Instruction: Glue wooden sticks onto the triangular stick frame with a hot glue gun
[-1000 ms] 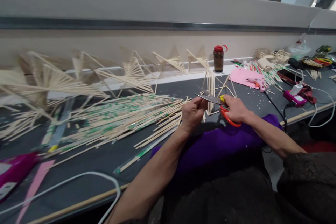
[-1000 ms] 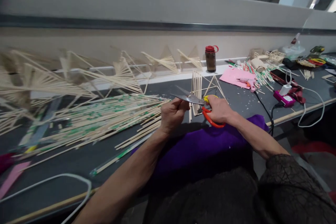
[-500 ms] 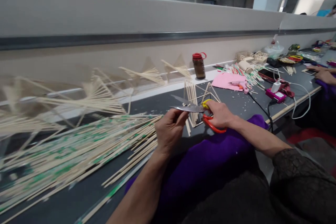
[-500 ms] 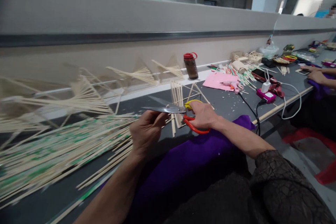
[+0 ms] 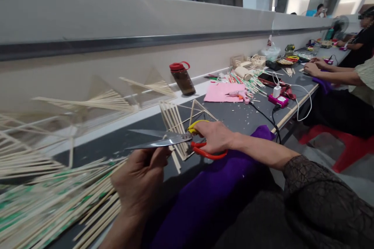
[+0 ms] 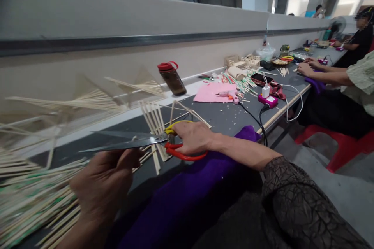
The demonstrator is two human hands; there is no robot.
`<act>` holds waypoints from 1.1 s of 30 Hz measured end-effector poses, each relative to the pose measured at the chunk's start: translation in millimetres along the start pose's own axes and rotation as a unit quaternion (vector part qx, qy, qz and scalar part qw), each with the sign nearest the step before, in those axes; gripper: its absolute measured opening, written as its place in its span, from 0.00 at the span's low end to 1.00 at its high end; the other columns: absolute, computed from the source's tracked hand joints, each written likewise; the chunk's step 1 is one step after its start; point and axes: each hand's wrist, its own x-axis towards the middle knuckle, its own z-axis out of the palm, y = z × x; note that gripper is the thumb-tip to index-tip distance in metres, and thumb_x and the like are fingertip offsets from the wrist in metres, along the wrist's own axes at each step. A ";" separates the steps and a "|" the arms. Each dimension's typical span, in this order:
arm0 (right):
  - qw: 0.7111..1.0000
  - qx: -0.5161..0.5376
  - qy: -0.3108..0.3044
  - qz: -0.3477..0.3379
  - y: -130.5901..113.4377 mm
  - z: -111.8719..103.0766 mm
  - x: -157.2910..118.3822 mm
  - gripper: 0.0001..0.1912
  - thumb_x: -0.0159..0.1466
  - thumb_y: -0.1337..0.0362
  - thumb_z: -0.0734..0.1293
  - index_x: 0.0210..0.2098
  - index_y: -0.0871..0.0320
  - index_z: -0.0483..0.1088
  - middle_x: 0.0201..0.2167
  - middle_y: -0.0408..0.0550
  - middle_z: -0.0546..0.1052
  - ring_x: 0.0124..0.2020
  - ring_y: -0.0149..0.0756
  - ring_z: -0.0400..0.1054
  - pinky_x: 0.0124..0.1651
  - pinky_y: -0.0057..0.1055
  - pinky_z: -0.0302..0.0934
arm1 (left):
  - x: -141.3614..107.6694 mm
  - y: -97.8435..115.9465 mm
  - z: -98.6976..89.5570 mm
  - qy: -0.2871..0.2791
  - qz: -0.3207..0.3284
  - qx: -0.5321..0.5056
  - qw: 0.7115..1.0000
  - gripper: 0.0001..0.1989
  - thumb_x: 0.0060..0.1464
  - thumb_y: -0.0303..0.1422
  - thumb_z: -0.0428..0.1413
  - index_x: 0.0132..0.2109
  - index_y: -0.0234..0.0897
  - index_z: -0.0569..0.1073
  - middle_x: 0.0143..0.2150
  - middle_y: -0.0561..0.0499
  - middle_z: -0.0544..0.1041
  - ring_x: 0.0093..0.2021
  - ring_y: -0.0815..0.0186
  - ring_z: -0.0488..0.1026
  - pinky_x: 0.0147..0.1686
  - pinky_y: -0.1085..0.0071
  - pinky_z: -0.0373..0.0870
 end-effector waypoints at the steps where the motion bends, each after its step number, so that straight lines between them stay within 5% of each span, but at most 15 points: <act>1: 1.000 0.003 0.000 0.000 0.1 -0.2 0.0 0.17 0.59 0.56 0.68 0.43 0.57 0.62 0.49 0.54 0.75 0.48 0.42 0.69 0.48 0.37 0.63 | 0.0 -1.0 0.3 -0.001 0.001 -0.001 1.000 0.07 0.41 0.39 0.60 0.25 0.41 0.75 0.17 0.57 0.74 0.19 0.67 0.70 0.24 0.73 0.63; 23: 1.000 -0.008 -0.026 0.009 0.3 -3.1 0.9 0.19 0.60 0.56 0.69 0.46 0.58 0.62 0.51 0.55 0.74 0.52 0.42 0.69 0.51 0.37 0.63 | -0.2 -8.2 3.3 -0.025 -0.025 0.007 0.999 0.10 0.42 0.41 0.59 0.29 0.40 0.77 0.19 0.55 0.76 0.22 0.64 0.73 0.26 0.72 0.64; 33: 1.000 -0.009 -0.020 -0.001 4.8 4.2 1.8 0.19 0.62 0.55 0.68 0.46 0.60 0.63 0.45 0.52 0.76 0.44 0.38 0.71 0.45 0.33 0.63 | -0.4 -5.6 1.9 -0.026 0.009 0.052 0.998 0.16 0.44 0.47 0.55 0.29 0.39 0.77 0.19 0.55 0.74 0.21 0.65 0.72 0.26 0.72 0.62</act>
